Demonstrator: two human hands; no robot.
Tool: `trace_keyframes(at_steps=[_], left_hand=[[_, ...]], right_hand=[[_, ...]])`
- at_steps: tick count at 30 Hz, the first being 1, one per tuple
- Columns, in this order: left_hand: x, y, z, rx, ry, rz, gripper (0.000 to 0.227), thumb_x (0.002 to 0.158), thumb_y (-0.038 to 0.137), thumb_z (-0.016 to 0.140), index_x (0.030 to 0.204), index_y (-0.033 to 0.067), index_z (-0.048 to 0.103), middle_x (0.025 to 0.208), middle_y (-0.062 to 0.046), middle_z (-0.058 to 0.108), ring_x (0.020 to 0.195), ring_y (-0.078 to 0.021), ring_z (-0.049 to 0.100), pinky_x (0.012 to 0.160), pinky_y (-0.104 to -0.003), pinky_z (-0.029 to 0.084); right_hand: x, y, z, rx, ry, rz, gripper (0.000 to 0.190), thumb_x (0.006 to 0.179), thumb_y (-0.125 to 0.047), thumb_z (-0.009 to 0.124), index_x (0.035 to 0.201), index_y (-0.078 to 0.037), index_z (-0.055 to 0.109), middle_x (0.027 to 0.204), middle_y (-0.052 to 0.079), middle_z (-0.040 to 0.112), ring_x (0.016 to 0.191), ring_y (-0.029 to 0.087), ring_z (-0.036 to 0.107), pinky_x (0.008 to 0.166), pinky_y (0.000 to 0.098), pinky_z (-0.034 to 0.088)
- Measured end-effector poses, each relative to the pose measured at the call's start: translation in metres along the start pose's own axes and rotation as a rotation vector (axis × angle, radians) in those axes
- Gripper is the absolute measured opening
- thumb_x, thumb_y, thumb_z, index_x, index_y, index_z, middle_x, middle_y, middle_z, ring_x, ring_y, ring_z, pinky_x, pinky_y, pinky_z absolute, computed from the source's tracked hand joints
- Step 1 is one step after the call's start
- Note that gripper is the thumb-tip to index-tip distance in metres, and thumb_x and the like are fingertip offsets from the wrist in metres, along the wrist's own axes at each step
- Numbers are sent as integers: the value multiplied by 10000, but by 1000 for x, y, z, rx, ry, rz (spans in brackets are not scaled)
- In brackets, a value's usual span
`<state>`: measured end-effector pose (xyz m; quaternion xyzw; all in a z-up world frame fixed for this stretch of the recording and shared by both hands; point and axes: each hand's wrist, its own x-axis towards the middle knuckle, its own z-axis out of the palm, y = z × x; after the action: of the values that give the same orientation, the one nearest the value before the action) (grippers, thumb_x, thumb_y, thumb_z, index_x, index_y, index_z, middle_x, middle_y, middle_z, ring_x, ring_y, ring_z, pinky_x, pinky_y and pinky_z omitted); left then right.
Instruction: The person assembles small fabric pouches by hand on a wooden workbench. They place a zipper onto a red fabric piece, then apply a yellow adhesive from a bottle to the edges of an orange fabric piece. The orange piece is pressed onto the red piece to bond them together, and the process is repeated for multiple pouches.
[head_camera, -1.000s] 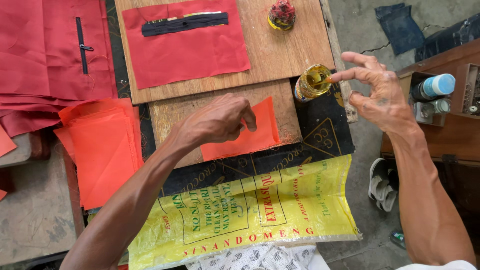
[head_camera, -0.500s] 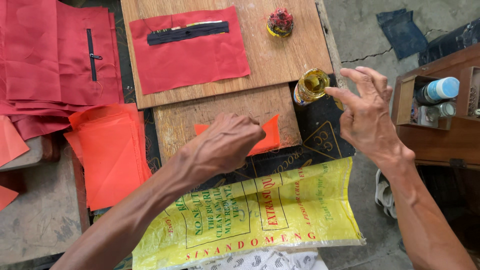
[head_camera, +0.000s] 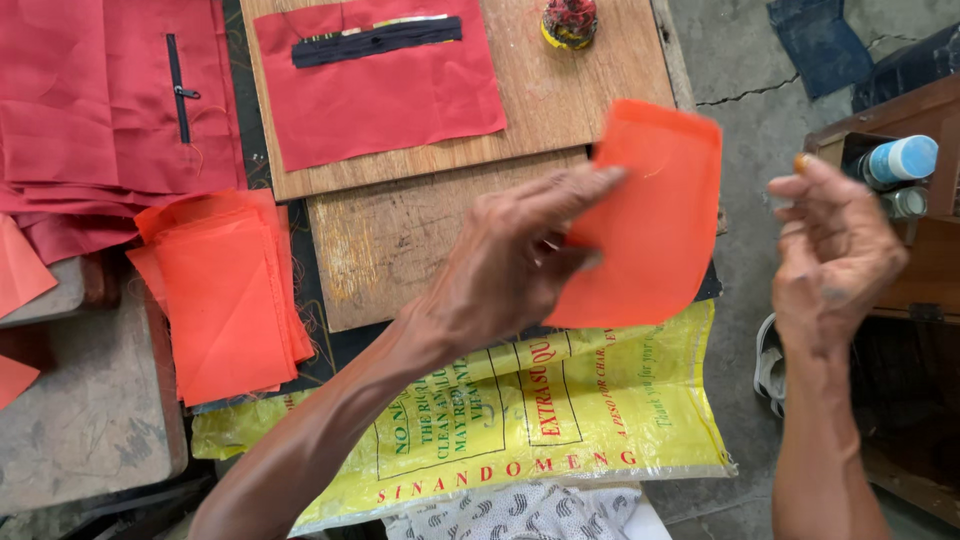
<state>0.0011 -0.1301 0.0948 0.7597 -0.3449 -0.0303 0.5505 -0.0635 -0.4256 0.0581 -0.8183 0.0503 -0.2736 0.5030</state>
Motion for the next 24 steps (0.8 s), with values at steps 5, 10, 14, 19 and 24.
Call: trace_keyframes(at_steps=[5, 10, 14, 19, 24], left_hand=[[-14, -70, 27, 28, 160, -216, 701, 826, 2, 780, 1464, 65, 498, 1489, -240, 522, 754, -194, 759, 667, -284, 647], [-27, -103, 25, 144, 200, -299, 742, 806, 37, 809, 1477, 61, 494, 1474, -245, 555, 711, -169, 718, 655, -281, 655], [-26, -104, 19, 158, 189, -312, 753, 793, 27, 821, 1473, 37, 497, 1467, -284, 530, 714, -175, 706, 661, -288, 643], [-23, -96, 13, 147, 184, -295, 753, 776, -4, 817, 1461, 9, 506, 1438, -302, 547, 713, -181, 687, 654, -291, 627], [-22, -96, 12, 196, 186, -229, 750, 782, -7, 825, 1463, 4, 511, 1444, -304, 537, 755, -204, 689, 717, -313, 626]], right_hand=[[-42, 11, 17, 48, -89, 82, 467, 958, 163, 476, 1334, -26, 679, 1121, 121, 733, 1032, 142, 702, 944, 261, 581], [-87, 11, 38, 147, -228, 280, 436, 881, 132, 455, 1231, -23, 664, 1016, 118, 739, 847, 161, 719, 710, 284, 537], [-112, -7, 54, 383, -522, 434, 837, 772, 112, 373, 1588, -72, 364, 678, 57, 652, 707, 128, 666, 765, 265, 588], [-109, -25, 64, 286, -651, 585, 978, 734, 99, 360, 1660, -108, 125, 606, 23, 574, 581, 94, 577, 583, 219, 480], [-105, -25, 70, 359, -656, 607, 973, 747, 75, 375, 1659, -123, 101, 598, 0, 532, 534, 68, 528, 524, 217, 458]])
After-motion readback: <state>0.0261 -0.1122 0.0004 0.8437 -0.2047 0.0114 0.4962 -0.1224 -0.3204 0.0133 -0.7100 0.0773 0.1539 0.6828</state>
